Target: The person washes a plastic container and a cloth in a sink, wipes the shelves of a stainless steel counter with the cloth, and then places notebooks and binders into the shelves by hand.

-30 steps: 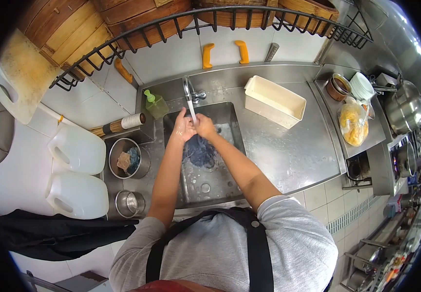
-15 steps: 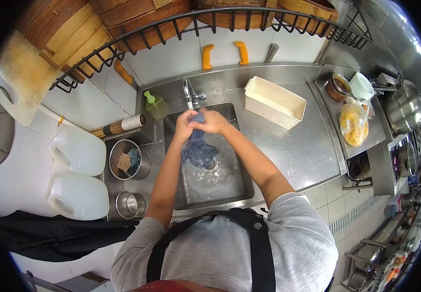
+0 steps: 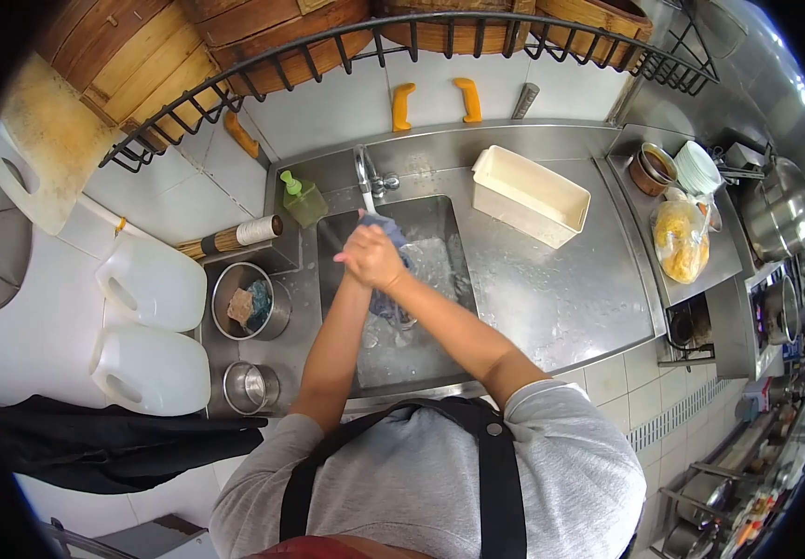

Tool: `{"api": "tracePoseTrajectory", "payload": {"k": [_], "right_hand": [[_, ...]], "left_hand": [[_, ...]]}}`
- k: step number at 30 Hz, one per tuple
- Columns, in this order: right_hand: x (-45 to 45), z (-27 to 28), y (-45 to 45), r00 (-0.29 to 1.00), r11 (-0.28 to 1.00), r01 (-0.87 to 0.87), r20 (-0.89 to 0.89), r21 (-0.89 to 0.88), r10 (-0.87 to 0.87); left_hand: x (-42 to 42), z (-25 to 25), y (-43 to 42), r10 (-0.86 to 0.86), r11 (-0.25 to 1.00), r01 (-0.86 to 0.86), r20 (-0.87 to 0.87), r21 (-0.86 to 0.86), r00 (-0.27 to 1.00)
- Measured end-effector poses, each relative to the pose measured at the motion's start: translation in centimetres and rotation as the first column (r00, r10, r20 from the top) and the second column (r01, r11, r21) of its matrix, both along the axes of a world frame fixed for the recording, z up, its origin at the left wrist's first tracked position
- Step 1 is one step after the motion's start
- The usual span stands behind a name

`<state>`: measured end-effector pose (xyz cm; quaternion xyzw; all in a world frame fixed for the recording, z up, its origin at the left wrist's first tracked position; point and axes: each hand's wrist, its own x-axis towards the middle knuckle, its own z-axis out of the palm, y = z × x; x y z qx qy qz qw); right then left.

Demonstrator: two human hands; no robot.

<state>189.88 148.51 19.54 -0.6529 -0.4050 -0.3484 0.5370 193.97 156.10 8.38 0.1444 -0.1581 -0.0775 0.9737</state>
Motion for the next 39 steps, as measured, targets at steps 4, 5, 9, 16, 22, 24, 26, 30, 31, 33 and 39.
{"api": "tracePoseTrajectory", "payload": {"k": [4,5,9,16,22,24,26,30,31,33,39], "right_hand": [[4.1,-7.5,-0.3,0.923,0.87,0.235,-0.18,-0.433,-0.339],[4.9,-7.7,-1.1,0.758,0.942,0.208,-0.565,-0.265,-0.326],[4.2,-7.1,-2.6,0.098,0.875,0.186,-0.894,0.447,0.437],[4.1,-6.8,1.5,0.207,0.742,0.199,-0.768,0.64,0.607],[1.8,-3.0,1.6,0.577,0.887,0.264,-0.675,-0.379,-0.46],[3.3,-3.5,0.5,0.473,0.922,0.204,-0.791,-0.329,-0.387],[6.6,-8.6,-0.2,0.215,0.901,0.131,-0.875,-0.414,-0.433],[7.8,-10.3,-3.3,-0.241,0.853,-0.134,-0.852,0.504,0.466],[6.7,-8.0,-4.2,-0.117,0.887,-0.16,-0.9,0.434,0.419],[7.6,-7.7,-4.5,-0.028,0.918,-0.23,-0.945,0.323,0.325],[8.0,-2.7,-5.3,0.339,0.97,-0.196,-0.938,-0.143,-0.07]], "left_hand": [[-3.1,5.4,-1.2,0.306,0.925,-0.221,-0.263,0.309,0.915],[-3.4,5.8,-0.6,0.352,0.847,-0.108,-0.397,0.52,0.847],[-2.8,5.5,-0.1,0.397,0.8,-0.075,-0.432,0.595,0.81],[-1.4,0.4,2.5,0.561,0.777,-0.179,-0.535,0.603,0.632],[-1.5,-0.8,0.8,0.566,0.78,-0.261,-0.466,0.569,0.68],[-3.1,2.8,0.6,0.582,0.752,-0.231,-0.459,0.617,0.671],[-2.9,3.8,1.1,0.606,0.683,-0.058,-0.521,0.728,0.601],[-3.0,5.5,4.6,0.516,0.797,-0.11,-0.575,0.593,0.635],[-2.8,5.0,5.0,0.612,0.709,-0.134,-0.51,0.692,0.605],[-3.0,3.9,6.0,0.689,0.538,-0.073,-0.388,0.84,0.612],[-5.7,5.0,6.0,0.268,0.201,-0.039,-0.017,0.979,0.963]]}}
